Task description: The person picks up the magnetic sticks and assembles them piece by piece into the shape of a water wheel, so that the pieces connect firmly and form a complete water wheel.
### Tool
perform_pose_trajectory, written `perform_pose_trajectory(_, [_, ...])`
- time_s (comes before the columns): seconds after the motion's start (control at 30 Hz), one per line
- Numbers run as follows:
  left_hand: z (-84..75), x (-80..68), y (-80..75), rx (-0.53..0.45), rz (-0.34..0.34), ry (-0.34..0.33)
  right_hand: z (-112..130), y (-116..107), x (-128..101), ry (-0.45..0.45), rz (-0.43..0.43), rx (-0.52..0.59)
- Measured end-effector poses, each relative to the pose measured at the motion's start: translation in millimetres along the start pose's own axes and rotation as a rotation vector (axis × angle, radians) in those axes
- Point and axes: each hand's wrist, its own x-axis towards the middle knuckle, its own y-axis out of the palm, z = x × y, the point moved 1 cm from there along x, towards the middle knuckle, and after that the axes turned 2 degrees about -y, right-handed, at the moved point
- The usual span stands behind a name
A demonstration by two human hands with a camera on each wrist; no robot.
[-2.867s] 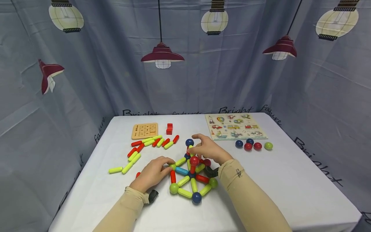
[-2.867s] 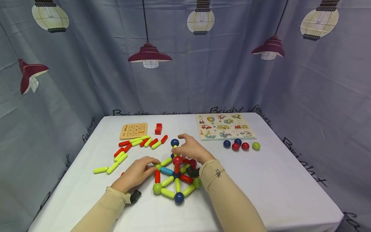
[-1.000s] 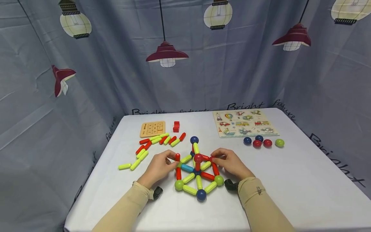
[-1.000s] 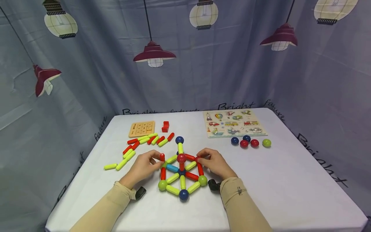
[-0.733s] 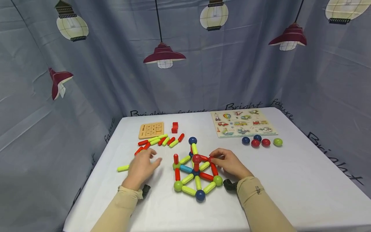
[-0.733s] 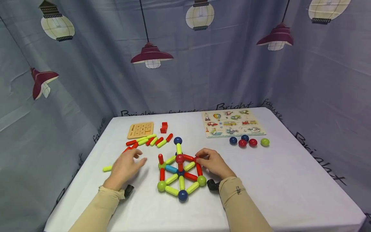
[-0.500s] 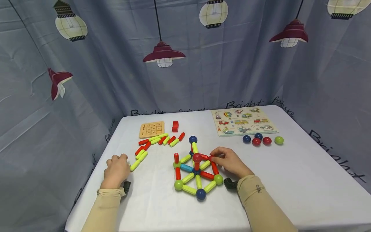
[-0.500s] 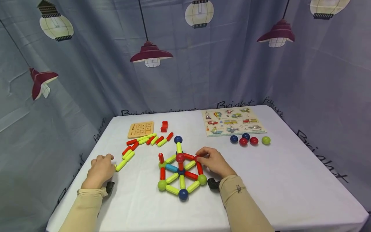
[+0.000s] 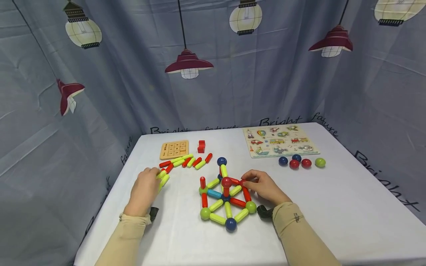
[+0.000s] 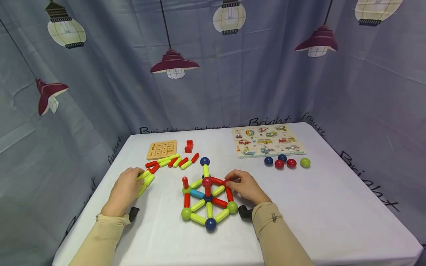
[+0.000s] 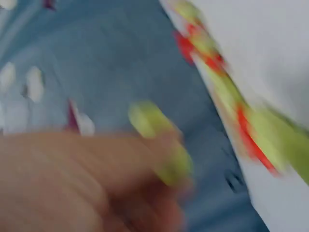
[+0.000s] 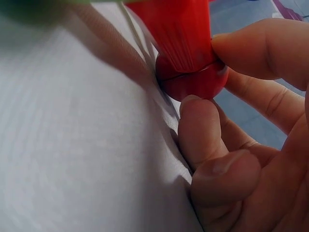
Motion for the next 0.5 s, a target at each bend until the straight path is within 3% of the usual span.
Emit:
perform_pose_trajectory(0.13, [-50.5,14.3,-1.4,-0.092,-0.013,0.409,-1,-2,0,0.005,-0.009,0.002])
perform_pose_trajectory(0.23, [-78.8,17.3,1.7,-0.125,0.000,0.604,-2,-2,0,-0.003,-0.007,0.015])
perform_pose_trajectory(0.33, [-94.3,18.0,6.0,-0.126,0.023,0.668,-2,0,0,-0.011,-0.003,0.019])
perform_pose_trajectory(0.5, [-105.7,19.0,13.6,-0.117,0.047,0.690,-2,1,-1,-0.004,-0.010,0.011])
